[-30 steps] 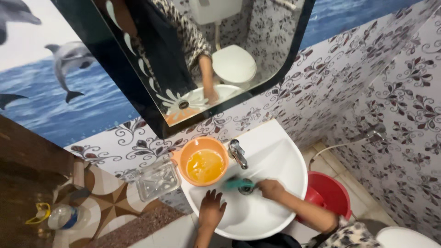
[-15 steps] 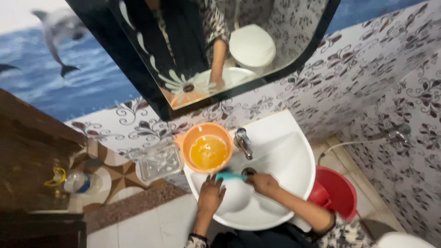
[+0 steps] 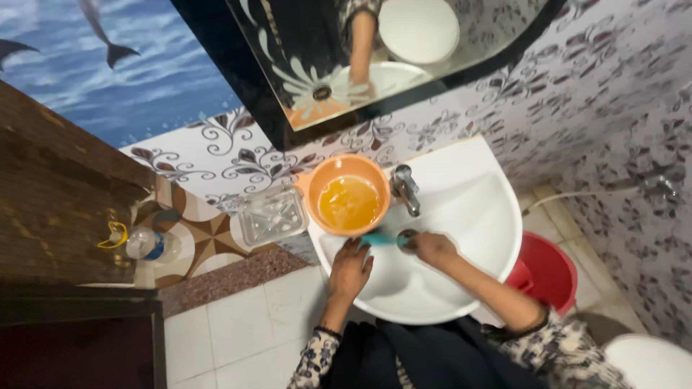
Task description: The person scrubs a white bathroom sink using a blue scrub brush. They repeatedly dip the brush into an orange bowl containing soapy water and scrub various areas of the sink basin, including around the drain and under the faucet.
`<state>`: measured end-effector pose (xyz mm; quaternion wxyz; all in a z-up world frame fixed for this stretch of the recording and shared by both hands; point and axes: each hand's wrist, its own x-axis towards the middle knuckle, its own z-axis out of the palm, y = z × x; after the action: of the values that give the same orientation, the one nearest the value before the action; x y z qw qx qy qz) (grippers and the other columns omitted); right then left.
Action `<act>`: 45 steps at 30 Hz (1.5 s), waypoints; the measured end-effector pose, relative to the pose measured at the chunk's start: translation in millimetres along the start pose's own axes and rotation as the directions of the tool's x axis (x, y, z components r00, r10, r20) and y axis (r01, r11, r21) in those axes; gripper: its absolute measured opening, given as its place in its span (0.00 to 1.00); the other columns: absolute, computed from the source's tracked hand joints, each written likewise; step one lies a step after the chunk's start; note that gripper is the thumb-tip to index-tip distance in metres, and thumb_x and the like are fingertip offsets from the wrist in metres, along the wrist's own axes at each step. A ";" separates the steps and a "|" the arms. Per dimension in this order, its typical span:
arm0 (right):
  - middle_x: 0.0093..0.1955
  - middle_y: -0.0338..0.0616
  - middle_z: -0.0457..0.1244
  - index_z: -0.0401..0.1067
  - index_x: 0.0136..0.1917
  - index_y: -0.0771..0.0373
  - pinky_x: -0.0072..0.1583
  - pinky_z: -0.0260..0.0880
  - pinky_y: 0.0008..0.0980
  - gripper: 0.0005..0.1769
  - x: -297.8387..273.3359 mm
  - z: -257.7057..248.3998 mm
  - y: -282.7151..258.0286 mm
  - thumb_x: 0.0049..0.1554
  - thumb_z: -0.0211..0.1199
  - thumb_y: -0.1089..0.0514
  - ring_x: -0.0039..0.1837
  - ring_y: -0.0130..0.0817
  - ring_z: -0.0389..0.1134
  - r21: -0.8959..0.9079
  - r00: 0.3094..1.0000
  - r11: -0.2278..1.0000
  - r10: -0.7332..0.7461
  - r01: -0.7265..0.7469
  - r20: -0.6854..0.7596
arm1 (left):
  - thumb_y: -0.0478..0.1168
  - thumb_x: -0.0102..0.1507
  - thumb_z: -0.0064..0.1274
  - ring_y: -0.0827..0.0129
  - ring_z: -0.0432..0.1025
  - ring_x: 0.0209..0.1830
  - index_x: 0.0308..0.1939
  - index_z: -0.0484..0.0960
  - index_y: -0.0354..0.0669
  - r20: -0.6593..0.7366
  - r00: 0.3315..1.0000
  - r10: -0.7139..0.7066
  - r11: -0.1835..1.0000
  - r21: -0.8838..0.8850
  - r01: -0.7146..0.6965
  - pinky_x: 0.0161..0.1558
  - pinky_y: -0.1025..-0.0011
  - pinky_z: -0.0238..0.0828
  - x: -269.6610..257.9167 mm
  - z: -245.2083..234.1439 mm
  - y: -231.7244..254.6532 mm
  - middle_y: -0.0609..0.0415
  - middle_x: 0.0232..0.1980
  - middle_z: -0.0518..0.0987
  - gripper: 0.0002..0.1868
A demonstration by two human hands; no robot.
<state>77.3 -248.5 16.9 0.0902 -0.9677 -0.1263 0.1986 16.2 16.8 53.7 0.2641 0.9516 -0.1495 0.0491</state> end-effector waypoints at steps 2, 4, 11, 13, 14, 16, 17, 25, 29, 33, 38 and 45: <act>0.46 0.46 0.72 0.80 0.52 0.49 0.51 0.74 0.43 0.14 -5.1 -26.9 64.2 0.55 0.57 0.52 0.49 0.44 0.75 0.048 0.991 0.992 0.121 -0.118 -0.058 | 0.45 0.65 0.53 0.45 0.65 0.70 0.56 0.81 0.40 0.028 0.999 -0.015 1.000 0.021 0.015 0.68 0.54 0.60 -0.4 1.9 -0.9 0.40 0.67 0.74 0.19; 0.49 0.49 0.72 0.83 0.50 0.49 0.53 0.74 0.45 0.14 -21.0 -65.4 118.0 0.57 0.58 0.51 0.52 0.45 0.75 -0.136 0.976 0.971 0.183 -0.198 -0.116 | 0.45 0.64 0.54 0.45 0.64 0.69 0.56 0.82 0.40 0.012 1.000 -0.014 1.000 0.010 0.014 0.68 0.53 0.59 -3.6 2.9 -0.7 0.40 0.66 0.74 0.20; 0.50 0.51 0.71 0.80 0.56 0.49 0.55 0.72 0.47 0.17 -35.0 38.5 11.5 0.58 0.56 0.49 0.52 0.51 0.73 0.208 0.990 0.974 0.113 -0.092 -0.090 | 0.46 0.64 0.53 0.46 0.66 0.69 0.56 0.82 0.42 -0.019 1.000 0.012 1.000 0.002 -0.012 0.69 0.54 0.60 -3.3 10.4 -7.7 0.41 0.66 0.76 0.19; 0.48 0.51 0.71 0.79 0.56 0.48 0.52 0.73 0.48 0.18 -49.0 64.6 -15.6 0.62 0.51 0.47 0.49 0.50 0.73 0.110 0.994 0.994 0.040 -0.028 -0.106 | 0.46 0.64 0.53 0.46 0.65 0.70 0.57 0.82 0.42 -0.032 0.998 0.051 0.999 -0.009 -0.051 0.69 0.54 0.60 -4.8 13.7 -7.9 0.41 0.67 0.76 0.20; 0.47 0.50 0.71 0.79 0.55 0.49 0.51 0.74 0.47 0.18 -53.2 65.0 -15.1 0.65 0.49 0.45 0.48 0.48 0.74 0.023 0.996 0.997 0.077 -0.076 -0.051 | 0.46 0.64 0.53 0.46 0.65 0.71 0.58 0.81 0.42 -0.039 0.997 0.067 0.998 -0.011 -0.067 0.70 0.54 0.60 -4.8 13.0 -9.3 0.42 0.67 0.75 0.20; 0.45 0.50 0.71 0.77 0.58 0.49 0.48 0.74 0.47 0.18 -63.5 52.6 3.0 0.67 0.49 0.44 0.46 0.47 0.74 -0.048 0.991 0.991 0.120 -0.123 -0.054 | 0.45 0.64 0.53 0.45 0.64 0.71 0.58 0.81 0.42 -0.001 0.999 0.043 0.999 -0.016 -0.043 0.69 0.53 0.59 -0.6 13.1 -11.1 0.41 0.67 0.74 0.20; 0.43 0.51 0.71 0.76 0.61 0.48 0.47 0.74 0.48 0.18 -71.9 30.7 35.6 0.65 0.50 0.46 0.44 0.49 0.74 -0.028 0.986 0.992 0.123 -0.127 -0.111 | 0.45 0.64 0.53 0.45 0.64 0.71 0.58 0.80 0.42 0.019 0.999 0.031 0.999 -0.017 -0.030 0.69 0.53 0.58 -2.9 13.0 -10.2 0.41 0.68 0.74 0.20; 0.48 0.55 0.70 0.76 0.64 0.52 0.47 0.76 0.43 0.19 -68.0 32.2 84.2 0.62 0.54 0.53 0.47 0.48 0.74 0.226 0.942 0.974 0.045 0.033 -0.332 | 0.46 0.65 0.53 0.43 0.63 0.71 0.59 0.79 0.44 0.033 0.999 -0.020 0.999 0.032 0.019 0.69 0.52 0.59 -1.2 4.8 0.1 0.42 0.68 0.73 0.20; 0.51 0.51 0.70 0.72 0.68 0.39 0.53 0.72 0.46 0.22 -31.8 85.0 -2.4 0.64 0.47 0.51 0.50 0.51 0.72 0.219 0.997 0.972 -0.079 0.083 -0.024 | 0.45 0.65 0.53 0.44 0.63 0.71 0.60 0.80 0.43 0.001 1.000 -0.006 0.999 0.046 0.006 0.68 0.52 0.59 -2.2 4.1 3.1 0.43 0.69 0.73 0.21; 0.48 0.50 0.71 0.76 0.63 0.53 0.53 0.73 0.44 0.17 -35.3 44.2 58.3 0.68 0.51 0.49 0.50 0.49 0.72 0.034 0.996 0.999 0.012 -0.009 -0.086 | 0.46 0.65 0.54 0.45 0.63 0.71 0.58 0.80 0.43 0.035 0.999 -0.017 0.996 0.092 0.013 0.68 0.52 0.59 -7.7 4.7 3.8 0.43 0.67 0.74 0.20; 0.47 0.48 0.72 0.77 0.63 0.51 0.51 0.75 0.38 0.19 -69.1 -20.5 135.2 0.64 0.49 0.58 0.47 0.42 0.75 0.024 0.949 0.968 0.249 -0.250 -0.195 | 0.46 0.65 0.53 0.45 0.65 0.70 0.59 0.80 0.42 -0.021 1.000 -0.021 0.996 0.086 0.022 0.68 0.53 0.60 -3.3 5.0 4.2 0.42 0.67 0.75 0.20; 0.46 0.49 0.71 0.76 0.62 0.44 0.49 0.72 0.46 0.20 -42.8 46.2 -23.9 0.61 0.50 0.56 0.48 0.49 0.73 0.100 0.987 0.992 -0.058 0.074 -0.150 | 0.46 0.65 0.53 0.46 0.66 0.69 0.58 0.80 0.43 -0.001 1.000 -0.008 0.997 0.079 0.008 0.67 0.53 0.61 -3.2 2.5 4.1 0.43 0.67 0.75 0.19</act>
<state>15.5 -232.0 -4.0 0.1566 -0.9689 -0.1408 0.1298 11.9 13.0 53.0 0.2264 0.9619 -0.1434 0.0543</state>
